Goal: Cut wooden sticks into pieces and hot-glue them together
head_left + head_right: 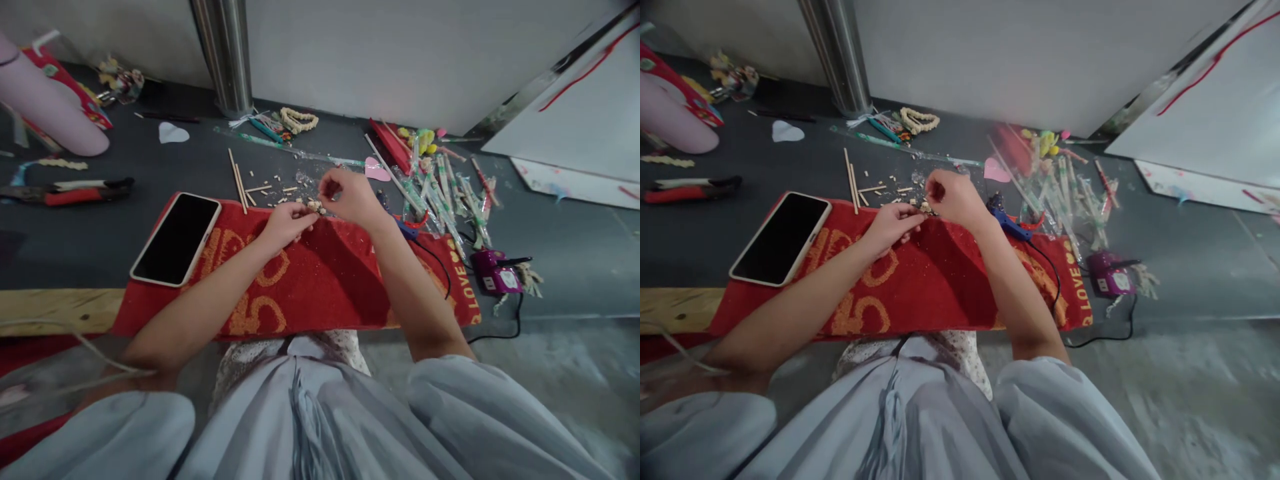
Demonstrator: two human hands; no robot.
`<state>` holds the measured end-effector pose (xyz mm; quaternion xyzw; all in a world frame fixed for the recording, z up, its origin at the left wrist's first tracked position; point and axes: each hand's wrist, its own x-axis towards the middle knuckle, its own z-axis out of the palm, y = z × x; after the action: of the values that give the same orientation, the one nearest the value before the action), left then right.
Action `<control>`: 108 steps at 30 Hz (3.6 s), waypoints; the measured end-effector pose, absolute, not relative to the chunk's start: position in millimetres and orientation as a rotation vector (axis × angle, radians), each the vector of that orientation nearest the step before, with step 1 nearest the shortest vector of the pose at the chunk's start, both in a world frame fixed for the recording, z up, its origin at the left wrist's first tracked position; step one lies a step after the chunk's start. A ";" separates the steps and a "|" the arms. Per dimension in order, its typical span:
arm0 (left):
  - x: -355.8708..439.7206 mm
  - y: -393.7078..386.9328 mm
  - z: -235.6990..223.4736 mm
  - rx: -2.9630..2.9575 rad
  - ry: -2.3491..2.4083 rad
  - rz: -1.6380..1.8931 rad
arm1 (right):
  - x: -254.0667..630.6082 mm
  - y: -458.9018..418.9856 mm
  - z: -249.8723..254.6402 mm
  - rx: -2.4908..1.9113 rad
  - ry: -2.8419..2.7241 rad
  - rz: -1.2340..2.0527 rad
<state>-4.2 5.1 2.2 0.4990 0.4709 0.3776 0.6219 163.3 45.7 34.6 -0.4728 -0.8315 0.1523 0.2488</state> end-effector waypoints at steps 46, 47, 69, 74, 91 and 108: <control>-0.3 6.1 8.9 1.146 1.156 0.867 | 167.9 -7.5 20.8 -1.325 -2.204 0.395; -0.5 6.1 9.1 1.148 1.174 0.857 | 167.8 -7.5 20.8 -1.325 -2.200 0.399; -0.8 7.4 7.3 1.101 1.146 0.868 | 170.8 -1.7 5.5 -1.132 -2.118 0.353; -0.7 8.2 9.9 1.071 1.130 0.877 | 174.4 0.2 6.6 -1.086 -2.080 0.385; -1.5 6.4 10.1 1.077 1.108 0.998 | 174.4 7.6 -1.4 -0.885 -2.041 0.371; -6.1 0.7 7.3 1.455 1.217 1.281 | 167.3 5.4 -3.4 -0.902 -1.975 0.365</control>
<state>-6.1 0.7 7.3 0.5786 0.4842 0.5096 0.4136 167.3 5.4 -3.4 -0.3654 -0.7997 0.1477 0.4529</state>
